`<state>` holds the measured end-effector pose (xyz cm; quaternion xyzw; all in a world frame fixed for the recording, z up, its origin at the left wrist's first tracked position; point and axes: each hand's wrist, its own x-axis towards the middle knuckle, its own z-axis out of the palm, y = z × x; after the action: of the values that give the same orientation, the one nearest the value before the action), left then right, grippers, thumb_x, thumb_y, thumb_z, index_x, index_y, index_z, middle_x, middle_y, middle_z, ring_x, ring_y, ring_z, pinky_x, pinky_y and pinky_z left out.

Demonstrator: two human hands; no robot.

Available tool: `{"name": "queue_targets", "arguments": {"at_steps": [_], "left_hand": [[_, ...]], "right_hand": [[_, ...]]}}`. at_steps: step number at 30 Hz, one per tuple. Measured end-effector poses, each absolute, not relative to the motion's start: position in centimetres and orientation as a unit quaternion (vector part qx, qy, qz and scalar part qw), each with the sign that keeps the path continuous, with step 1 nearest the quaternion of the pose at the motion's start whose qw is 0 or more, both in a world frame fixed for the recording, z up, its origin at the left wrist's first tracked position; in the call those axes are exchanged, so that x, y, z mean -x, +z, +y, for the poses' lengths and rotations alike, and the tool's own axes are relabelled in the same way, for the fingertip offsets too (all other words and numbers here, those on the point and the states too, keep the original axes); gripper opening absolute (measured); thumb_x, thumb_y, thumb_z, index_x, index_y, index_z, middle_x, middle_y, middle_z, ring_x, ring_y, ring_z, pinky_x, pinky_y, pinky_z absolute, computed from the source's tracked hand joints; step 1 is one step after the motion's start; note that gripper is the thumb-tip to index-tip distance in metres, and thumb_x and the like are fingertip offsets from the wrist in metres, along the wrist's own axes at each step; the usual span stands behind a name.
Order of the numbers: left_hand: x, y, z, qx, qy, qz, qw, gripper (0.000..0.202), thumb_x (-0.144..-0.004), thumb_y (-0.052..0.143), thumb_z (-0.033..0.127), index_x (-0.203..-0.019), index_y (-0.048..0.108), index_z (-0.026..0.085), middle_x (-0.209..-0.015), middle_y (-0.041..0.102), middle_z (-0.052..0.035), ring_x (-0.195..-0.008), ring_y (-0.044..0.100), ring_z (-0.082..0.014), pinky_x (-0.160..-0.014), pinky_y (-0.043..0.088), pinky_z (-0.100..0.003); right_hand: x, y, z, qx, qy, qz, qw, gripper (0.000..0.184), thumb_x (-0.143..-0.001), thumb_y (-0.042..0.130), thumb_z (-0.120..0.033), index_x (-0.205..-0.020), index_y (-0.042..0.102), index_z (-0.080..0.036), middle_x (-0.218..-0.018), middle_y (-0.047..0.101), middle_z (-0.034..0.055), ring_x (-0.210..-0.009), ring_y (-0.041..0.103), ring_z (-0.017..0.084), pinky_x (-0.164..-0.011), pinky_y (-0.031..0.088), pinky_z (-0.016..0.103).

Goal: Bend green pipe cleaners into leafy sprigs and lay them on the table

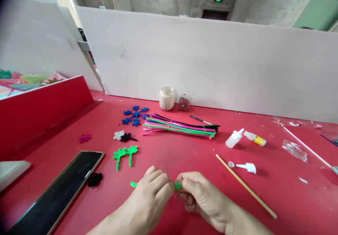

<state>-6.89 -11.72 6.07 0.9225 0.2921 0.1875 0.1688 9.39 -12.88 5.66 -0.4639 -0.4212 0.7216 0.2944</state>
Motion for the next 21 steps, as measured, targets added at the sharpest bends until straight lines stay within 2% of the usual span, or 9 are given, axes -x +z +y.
{"name": "queue_targets", "arguments": {"at_steps": [3,5,8,11,17,19,21], "left_hand": [[6.8,5.8,-11.6,-0.845,0.243,0.368,0.303,0.018,-0.079,0.032,0.011,-0.066,0.044,0.016,-0.064,0.045,-0.0010,-0.059,0.039,-0.0125,-0.059,0.033,-0.025],[6.9,5.8,-11.2,-0.759,0.274,0.404,0.431,0.022,-0.083,0.031,0.020,-0.065,0.042,0.016,-0.061,0.039,0.0020,-0.056,0.035,-0.0104,-0.053,0.030,-0.022],[7.2,5.8,-10.7,-0.664,0.280,0.399,0.567,0.025,-0.083,0.036,0.032,-0.065,0.043,0.016,-0.057,0.031,0.0049,-0.053,0.027,-0.0088,-0.047,0.024,-0.020],[7.4,5.9,-10.5,-0.622,0.272,0.382,0.627,0.027,-0.080,0.041,0.038,-0.066,0.044,0.015,-0.057,0.030,0.0057,-0.053,0.024,-0.0086,-0.047,0.022,-0.021],[7.2,6.2,-10.7,-0.620,0.247,0.366,0.648,0.027,-0.077,0.045,0.039,-0.064,0.044,0.015,-0.057,0.032,0.0057,-0.054,0.026,-0.0086,-0.048,0.024,-0.020],[7.1,6.2,-10.9,-0.638,0.251,0.364,0.630,0.025,-0.079,0.043,0.035,-0.064,0.043,0.016,-0.057,0.031,0.0055,-0.053,0.026,-0.0087,-0.048,0.024,-0.021],[7.0,6.2,-11.1,-0.661,0.266,0.374,0.594,0.023,-0.081,0.039,0.031,-0.064,0.042,0.016,-0.058,0.032,0.0049,-0.054,0.026,-0.0089,-0.048,0.024,-0.021]], "right_hand": [[-9.3,6.5,-12.7,0.508,0.577,-0.572,0.285,0.016,-0.080,0.041,-0.023,-0.065,0.043,-0.018,-0.056,0.035,-0.0050,-0.050,0.034,0.009,-0.047,0.031,0.020],[-9.3,7.1,-12.8,0.511,0.416,-0.693,0.292,0.005,-0.079,0.044,-0.019,-0.078,0.048,-0.018,-0.067,0.048,-0.0012,-0.061,0.045,0.012,-0.057,0.038,0.023],[-9.8,7.4,-13.0,0.456,0.159,-0.819,0.309,0.018,-0.077,0.050,-0.016,-0.094,0.049,-0.019,-0.085,0.056,0.0041,-0.077,0.051,0.017,-0.069,0.040,0.029],[-10.3,7.3,-13.1,0.405,0.018,-0.872,0.274,0.014,-0.078,0.051,-0.016,-0.091,0.053,-0.019,-0.082,0.058,0.0049,-0.075,0.053,0.018,-0.068,0.040,0.031],[-10.4,7.5,-12.6,0.324,-0.043,-0.924,0.198,0.015,-0.080,0.043,-0.011,-0.084,0.056,-0.018,-0.073,0.058,0.0044,-0.066,0.051,0.017,-0.061,0.038,0.031],[-10.1,7.5,-12.6,0.337,-0.010,-0.916,0.217,0.014,-0.080,0.042,-0.010,-0.078,0.055,-0.018,-0.069,0.056,0.0035,-0.064,0.048,0.016,-0.060,0.037,0.030],[-9.6,7.4,-12.7,0.387,0.071,-0.882,0.259,0.013,-0.080,0.041,-0.011,-0.072,0.050,-0.018,-0.065,0.050,0.0015,-0.061,0.045,0.015,-0.058,0.036,0.028]]}}
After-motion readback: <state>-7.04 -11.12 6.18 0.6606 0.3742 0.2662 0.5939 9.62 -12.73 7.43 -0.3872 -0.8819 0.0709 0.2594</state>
